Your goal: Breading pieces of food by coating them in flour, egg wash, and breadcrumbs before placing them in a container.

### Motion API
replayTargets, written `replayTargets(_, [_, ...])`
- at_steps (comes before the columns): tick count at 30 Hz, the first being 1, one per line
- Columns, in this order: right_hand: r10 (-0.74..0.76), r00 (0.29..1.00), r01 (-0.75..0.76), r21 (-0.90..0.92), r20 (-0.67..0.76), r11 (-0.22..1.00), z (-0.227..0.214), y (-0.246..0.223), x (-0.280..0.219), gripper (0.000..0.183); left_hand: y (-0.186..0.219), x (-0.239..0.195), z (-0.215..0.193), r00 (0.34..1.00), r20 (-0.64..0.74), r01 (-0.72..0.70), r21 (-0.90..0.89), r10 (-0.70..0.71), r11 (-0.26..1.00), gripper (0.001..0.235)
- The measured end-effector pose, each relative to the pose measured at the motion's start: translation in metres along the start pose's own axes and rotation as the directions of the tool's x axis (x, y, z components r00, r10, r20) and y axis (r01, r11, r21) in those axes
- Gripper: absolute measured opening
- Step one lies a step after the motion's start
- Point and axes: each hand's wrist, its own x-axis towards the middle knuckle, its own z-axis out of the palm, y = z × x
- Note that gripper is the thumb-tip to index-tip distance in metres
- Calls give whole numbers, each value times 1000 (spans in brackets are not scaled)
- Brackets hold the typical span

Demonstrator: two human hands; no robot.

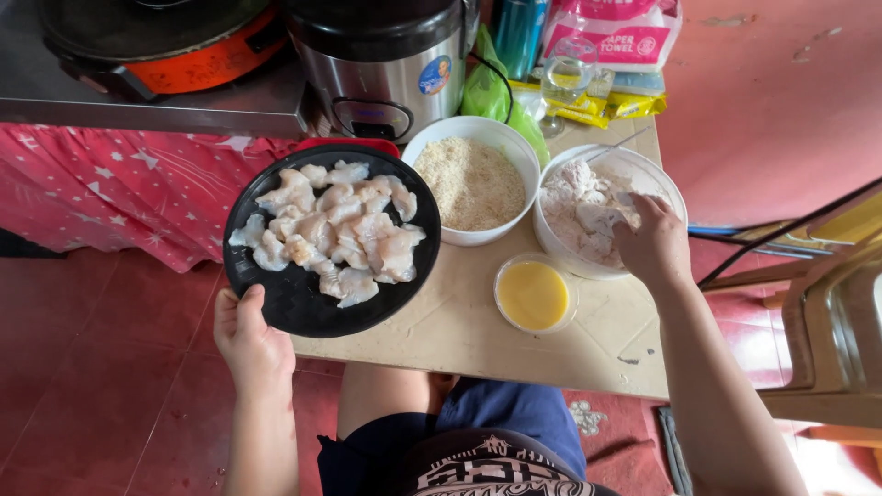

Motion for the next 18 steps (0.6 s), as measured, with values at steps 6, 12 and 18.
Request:
replayTargets(6, [-31,997,30,-23,-72,999,19,21,2,58,30,7,25,1000,6,-21,-57,22,998,24])
replayTargets(12, [75,993,-74,-13,95,997,-11,-18,-1,59,63,21,40,989,-15,147,-135,-150,980,16])
replayTargets(18, [178,973,-169,-72,148,983,-17,-32,-1,63,65,120,43,985,-169,-43,-167,14,985,24])
